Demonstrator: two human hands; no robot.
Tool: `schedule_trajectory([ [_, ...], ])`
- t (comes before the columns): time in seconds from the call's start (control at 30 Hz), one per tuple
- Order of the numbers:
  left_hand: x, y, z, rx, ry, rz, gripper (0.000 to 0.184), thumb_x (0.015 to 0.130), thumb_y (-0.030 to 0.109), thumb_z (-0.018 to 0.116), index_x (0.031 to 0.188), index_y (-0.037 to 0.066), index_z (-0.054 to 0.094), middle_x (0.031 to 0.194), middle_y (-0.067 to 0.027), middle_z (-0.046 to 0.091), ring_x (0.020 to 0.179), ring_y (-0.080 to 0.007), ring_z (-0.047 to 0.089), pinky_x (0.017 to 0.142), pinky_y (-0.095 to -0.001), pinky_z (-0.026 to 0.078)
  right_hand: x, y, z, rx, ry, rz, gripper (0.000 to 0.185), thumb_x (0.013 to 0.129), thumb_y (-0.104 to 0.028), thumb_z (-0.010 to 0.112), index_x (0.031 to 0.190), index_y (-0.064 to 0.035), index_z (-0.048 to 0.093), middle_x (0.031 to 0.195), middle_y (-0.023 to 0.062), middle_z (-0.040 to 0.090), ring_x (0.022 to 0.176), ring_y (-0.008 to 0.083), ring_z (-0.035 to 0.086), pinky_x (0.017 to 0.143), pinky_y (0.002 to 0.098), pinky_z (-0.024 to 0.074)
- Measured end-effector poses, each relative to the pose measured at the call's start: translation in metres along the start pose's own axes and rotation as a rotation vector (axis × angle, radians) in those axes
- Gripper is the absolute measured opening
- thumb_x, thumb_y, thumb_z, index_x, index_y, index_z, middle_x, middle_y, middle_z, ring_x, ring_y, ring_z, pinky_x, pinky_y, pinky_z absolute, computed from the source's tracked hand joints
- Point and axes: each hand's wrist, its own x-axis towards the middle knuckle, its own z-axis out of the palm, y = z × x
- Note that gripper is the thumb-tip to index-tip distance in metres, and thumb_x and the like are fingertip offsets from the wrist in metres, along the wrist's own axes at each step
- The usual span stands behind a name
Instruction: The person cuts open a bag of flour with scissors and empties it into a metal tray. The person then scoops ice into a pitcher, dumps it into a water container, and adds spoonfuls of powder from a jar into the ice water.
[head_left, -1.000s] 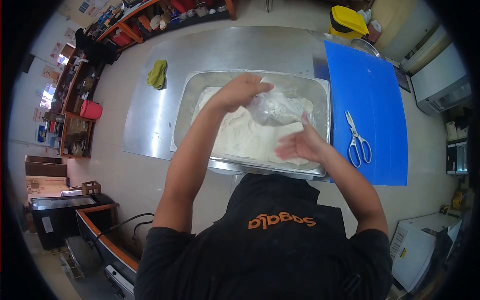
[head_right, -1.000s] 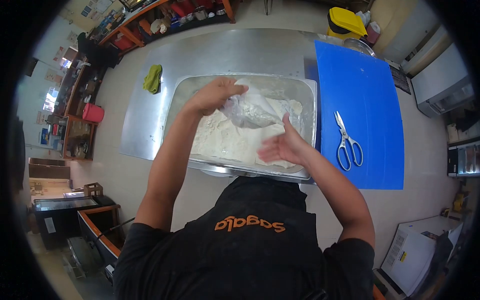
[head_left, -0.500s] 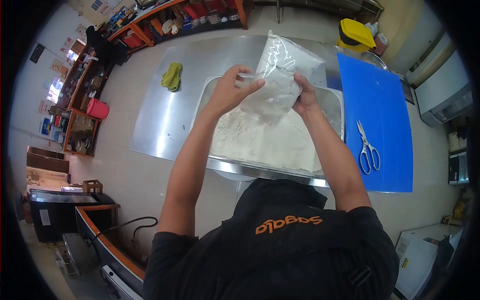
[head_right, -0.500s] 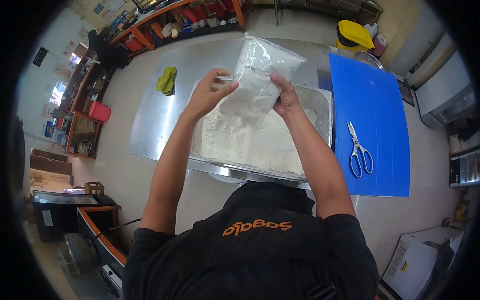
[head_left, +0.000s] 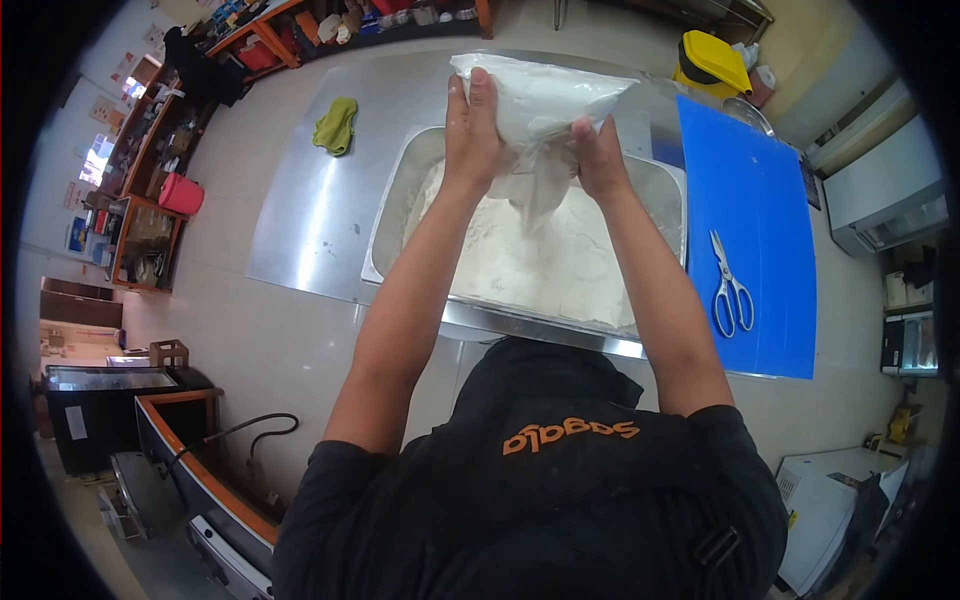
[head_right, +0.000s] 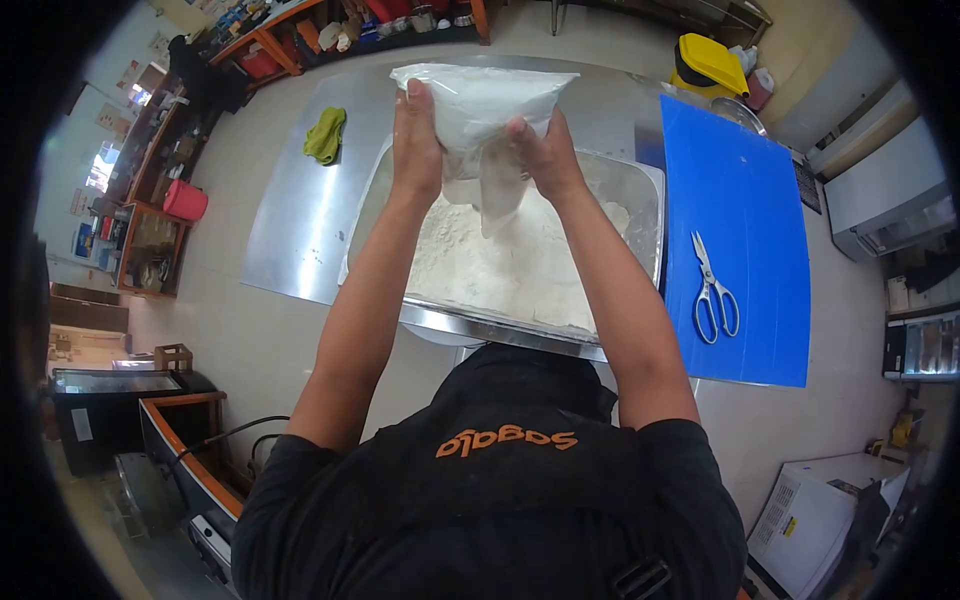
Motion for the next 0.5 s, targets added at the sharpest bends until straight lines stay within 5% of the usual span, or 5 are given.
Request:
schedule_trajectory([
  [0.07,-0.002,0.002,0.001,0.007,0.050,-0.033,0.103,0.088,0.065,0.047,0.144,-0.013,0.011,0.144,-0.0262,0.031,0.131,-0.0286,0.036,0.107,-0.0302,0.030,-0.002,-0.001,0.000,-0.040,0.043,-0.037,0.079,0.075,-0.054,0.073,0.126,0.0004,0.046,0.117,0.0099,0.057,0.108,0.0200,0.054,0.092,0.0318,0.0429],
  [0.17,0.003,-0.011,-0.002,-0.072,0.027,-0.007,0.097,0.090,0.061,0.049,0.143,-0.012,0.015,0.140,-0.0229,0.037,0.126,-0.0256,0.040,0.104,-0.0290,0.033,-0.003,-0.010,0.002,-0.102,0.054,-0.091,0.076,0.078,-0.053,0.072,0.126,0.0002,0.046,0.116,0.0098,0.057,0.105,0.0189,0.055,0.091,0.0307,0.0429],
  [0.37,-0.003,0.005,0.014,-0.239,0.057,0.058,0.045,0.098,0.042,0.050,0.123,0.004,0.050,0.109,-0.0025,0.057,0.099,-0.0092,0.051,0.088,-0.0233,0.042,-0.008,-0.028,-0.001,-0.116,0.039,-0.073,0.067,0.081,-0.047,0.070,0.125,-0.0015,0.047,0.114,0.0087,0.057,0.104,0.0174,0.055,0.092,0.0297,0.0416],
  [0.5,-0.010,0.006,0.021,-0.300,0.071,0.034,0.030,0.099,0.035,0.051,0.111,0.008,0.057,0.099,0.0018,0.059,0.092,-0.0057,0.053,0.082,-0.0219,0.043,-0.013,-0.025,-0.010,-0.138,0.064,-0.088,0.062,0.084,-0.043,0.068,0.126,-0.0023,0.047,0.114,0.0079,0.058,0.105,0.0171,0.055,0.092,0.0296,0.0420],
])
